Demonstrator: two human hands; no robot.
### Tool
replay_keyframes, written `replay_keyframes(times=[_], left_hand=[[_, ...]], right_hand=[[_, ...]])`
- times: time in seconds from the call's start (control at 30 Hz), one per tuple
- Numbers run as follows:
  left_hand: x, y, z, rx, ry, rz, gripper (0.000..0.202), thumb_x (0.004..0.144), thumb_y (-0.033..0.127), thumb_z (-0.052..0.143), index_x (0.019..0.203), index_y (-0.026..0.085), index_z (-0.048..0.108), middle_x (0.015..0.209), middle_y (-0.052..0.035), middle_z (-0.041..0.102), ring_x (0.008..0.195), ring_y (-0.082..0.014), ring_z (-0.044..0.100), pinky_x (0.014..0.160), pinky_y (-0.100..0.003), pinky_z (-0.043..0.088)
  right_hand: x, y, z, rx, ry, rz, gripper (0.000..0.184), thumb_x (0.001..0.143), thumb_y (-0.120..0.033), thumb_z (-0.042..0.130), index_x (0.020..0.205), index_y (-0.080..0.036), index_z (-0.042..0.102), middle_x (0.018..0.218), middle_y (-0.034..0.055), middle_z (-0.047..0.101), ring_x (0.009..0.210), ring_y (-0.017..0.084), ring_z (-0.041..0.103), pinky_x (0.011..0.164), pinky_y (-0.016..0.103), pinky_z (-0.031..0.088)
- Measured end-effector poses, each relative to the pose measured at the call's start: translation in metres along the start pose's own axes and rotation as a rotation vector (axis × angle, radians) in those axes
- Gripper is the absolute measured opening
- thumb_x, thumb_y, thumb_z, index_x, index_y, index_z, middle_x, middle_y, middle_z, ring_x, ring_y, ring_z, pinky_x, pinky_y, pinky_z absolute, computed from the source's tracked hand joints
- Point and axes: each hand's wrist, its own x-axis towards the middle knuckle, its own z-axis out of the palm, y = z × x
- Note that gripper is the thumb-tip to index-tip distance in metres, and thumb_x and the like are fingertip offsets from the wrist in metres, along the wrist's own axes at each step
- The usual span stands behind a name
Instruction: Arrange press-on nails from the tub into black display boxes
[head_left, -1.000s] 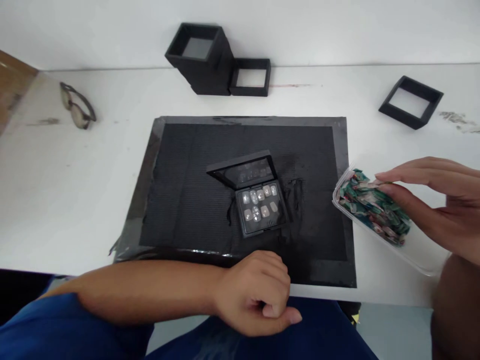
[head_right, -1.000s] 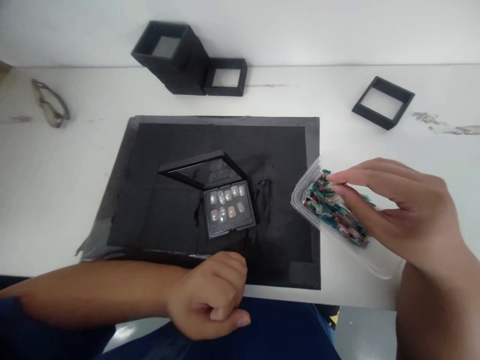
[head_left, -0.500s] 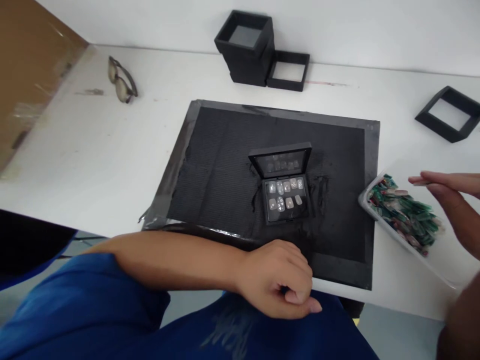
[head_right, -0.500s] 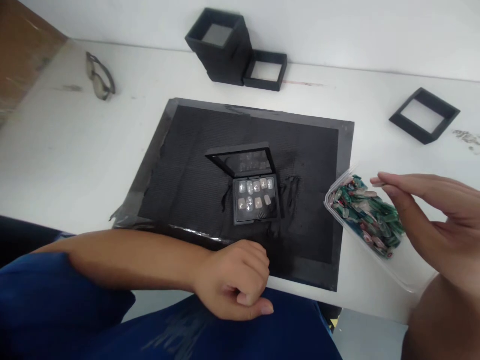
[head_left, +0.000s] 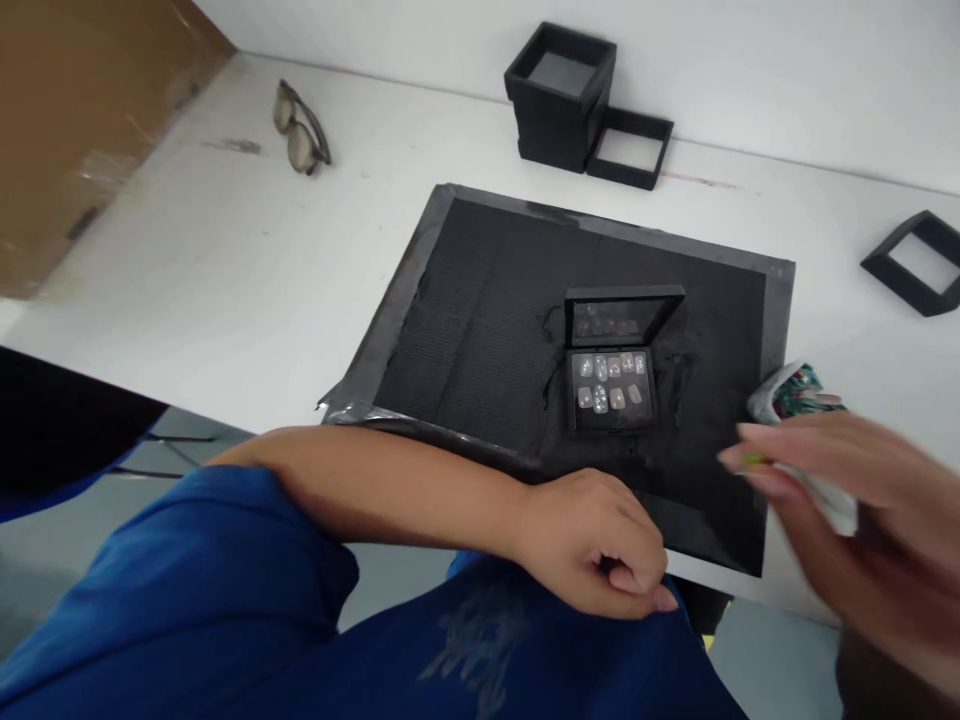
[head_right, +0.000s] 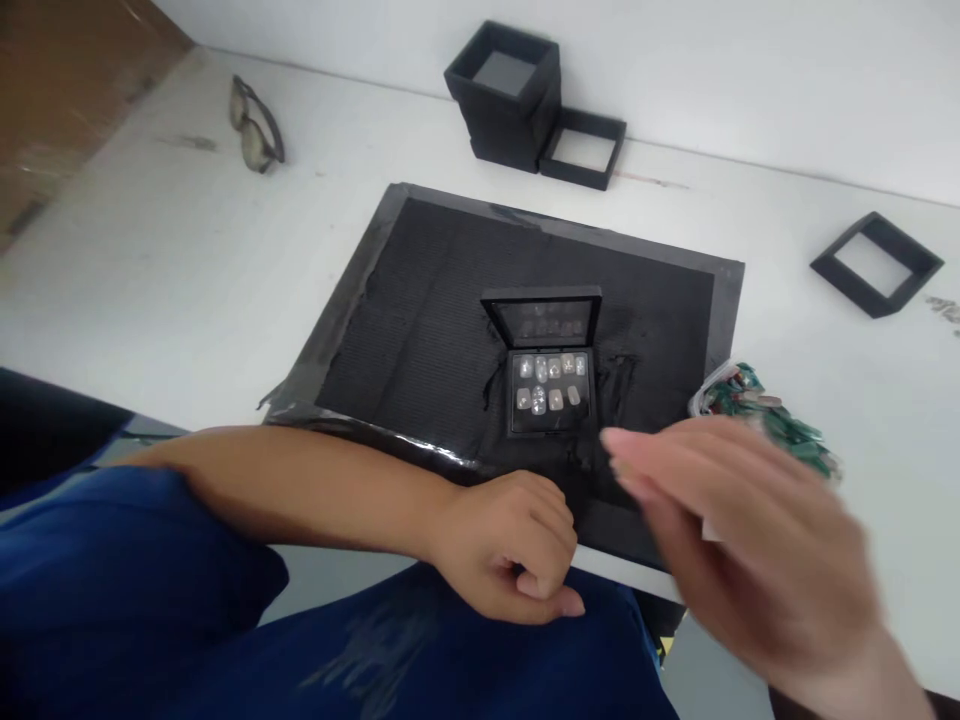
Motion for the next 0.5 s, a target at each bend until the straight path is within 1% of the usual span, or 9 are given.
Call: replay_keyframes(times=[0.03, 0.07, 0.13, 0.2, 0.3, 0.4, 0.5], left_hand=[[-0.001, 0.000, 0.000, 0.005, -0.008, 0.004, 0.046, 0.094, 0.021, 0.059, 0.056, 0.021, 0.032, 0.056, 0.0050, 0.046, 0.053, -0.0087, 0.042, 0.058, -0.028, 0.033], [-0.001, -0.001, 0.001, 0.010, -0.015, 0.005, 0.046, 0.094, 0.022, 0.059, 0.056, 0.021, 0.032, 0.056, 0.0049, 0.047, 0.054, -0.0089, 0.043, 0.059, -0.028, 0.034], [-0.002, -0.001, 0.001, 0.016, -0.027, -0.006, 0.047, 0.094, 0.023, 0.059, 0.056, 0.021, 0.033, 0.056, 0.0047, 0.049, 0.054, -0.0090, 0.044, 0.060, -0.029, 0.035], [-0.003, 0.000, 0.002, 0.016, -0.037, -0.015, 0.046, 0.094, 0.023, 0.059, 0.056, 0.020, 0.033, 0.057, 0.0047, 0.050, 0.055, -0.0087, 0.044, 0.060, -0.029, 0.035], [-0.003, 0.000, 0.002, 0.017, -0.017, 0.016, 0.044, 0.093, 0.022, 0.059, 0.057, 0.020, 0.033, 0.057, 0.0055, 0.049, 0.056, -0.0082, 0.044, 0.060, -0.027, 0.036], [-0.004, 0.001, 0.002, 0.027, 0.021, 0.054, 0.043, 0.092, 0.020, 0.059, 0.058, 0.020, 0.033, 0.057, 0.0064, 0.048, 0.055, -0.0078, 0.044, 0.059, -0.026, 0.037], [-0.003, 0.001, 0.002, 0.033, 0.033, 0.066, 0.043, 0.091, 0.018, 0.061, 0.059, 0.020, 0.033, 0.057, 0.0069, 0.048, 0.055, -0.0078, 0.044, 0.058, -0.026, 0.037]], right_hand=[[0.008, -0.012, 0.011, 0.025, -0.048, -0.048, 0.076, 0.089, -0.017, 0.061, 0.152, -0.050, 0.037, 0.099, -0.0063, 0.077, 0.080, 0.024, 0.074, 0.070, 0.040, 0.063], [0.015, -0.019, 0.021, 0.024, -0.062, -0.075, 0.076, 0.090, -0.017, 0.060, 0.155, -0.048, 0.033, 0.098, -0.0055, 0.077, 0.081, 0.024, 0.074, 0.070, 0.039, 0.063], [0.025, -0.019, 0.038, 0.017, -0.103, -0.014, 0.072, 0.094, -0.022, 0.056, 0.157, -0.046, 0.029, 0.097, -0.0037, 0.077, 0.081, 0.023, 0.074, 0.067, 0.039, 0.063], [0.030, -0.009, 0.049, 0.018, -0.105, 0.098, 0.064, 0.097, -0.027, 0.054, 0.155, -0.043, 0.034, 0.098, -0.0012, 0.076, 0.081, 0.023, 0.074, 0.065, 0.039, 0.062], [0.031, 0.009, 0.058, 0.072, -0.100, 0.209, 0.054, 0.096, -0.030, 0.055, 0.149, -0.033, 0.044, 0.099, 0.0019, 0.075, 0.079, 0.021, 0.073, 0.068, 0.037, 0.062], [0.031, 0.018, 0.066, 0.136, -0.132, 0.239, 0.042, 0.095, -0.030, 0.057, 0.137, -0.026, 0.053, 0.097, 0.0031, 0.073, 0.081, 0.019, 0.071, 0.075, 0.035, 0.061], [0.031, 0.020, 0.071, 0.185, -0.110, 0.261, 0.026, 0.093, -0.031, 0.062, 0.118, -0.024, 0.059, 0.094, 0.0030, 0.072, 0.078, 0.018, 0.069, 0.075, 0.034, 0.060]])
